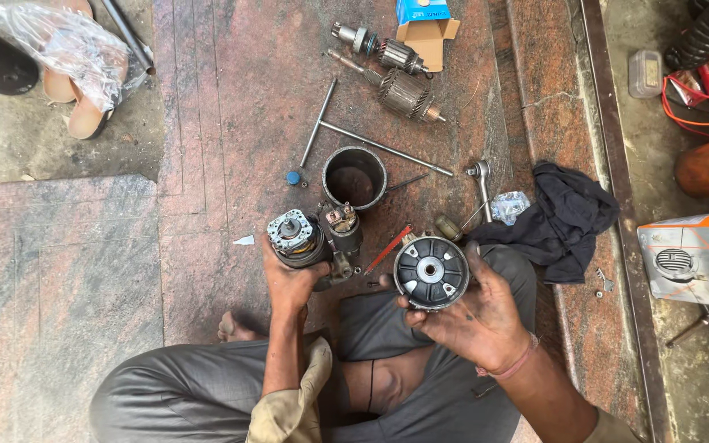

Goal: The person sits on the workshop floor with a starter motor in their lap. They scrape at the motor's end cap with a small tool, tap it with a hammer, pry the housing apart by hand, separate the end cap from the body, and use a long rod to press and align components while reassembling the unit.

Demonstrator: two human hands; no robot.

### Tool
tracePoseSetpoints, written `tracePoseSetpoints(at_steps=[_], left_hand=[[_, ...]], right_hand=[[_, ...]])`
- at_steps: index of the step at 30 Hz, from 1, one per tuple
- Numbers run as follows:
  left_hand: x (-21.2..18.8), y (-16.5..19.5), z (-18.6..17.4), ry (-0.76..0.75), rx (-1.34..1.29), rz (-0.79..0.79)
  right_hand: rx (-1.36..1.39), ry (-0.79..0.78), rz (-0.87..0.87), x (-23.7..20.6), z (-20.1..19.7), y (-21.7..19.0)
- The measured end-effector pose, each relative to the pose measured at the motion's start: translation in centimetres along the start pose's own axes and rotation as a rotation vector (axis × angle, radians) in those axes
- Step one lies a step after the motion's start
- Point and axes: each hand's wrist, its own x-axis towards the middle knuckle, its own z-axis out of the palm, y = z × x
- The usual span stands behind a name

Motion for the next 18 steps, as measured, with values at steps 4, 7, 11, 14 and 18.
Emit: tracePoseSetpoints(at_steps=[4,7,11,14,18], left_hand=[[0.4,0.2,-0.6,-0.066,0.076,0.007],[0.6,0.6,-0.7,-0.125,0.126,0.038],[0.6,1.3,0.1,-0.191,0.274,0.103],[0.5,1.6,1.1,-0.227,0.392,0.119],[0.5,1.6,2.2,-0.220,0.419,0.058]], right_hand=[[-0.003,0.007,-0.042,-0.2,-1.2,-0.2],[0.001,0.026,-0.051,-0.3,-1.9,-0.1],[0.013,0.020,-0.078,-0.7,-2.4,0.0],[-0.004,0.039,-0.094,-0.9,-2.7,-0.1],[0.025,0.001,-0.106,-1.2,-3.2,-0.2]])
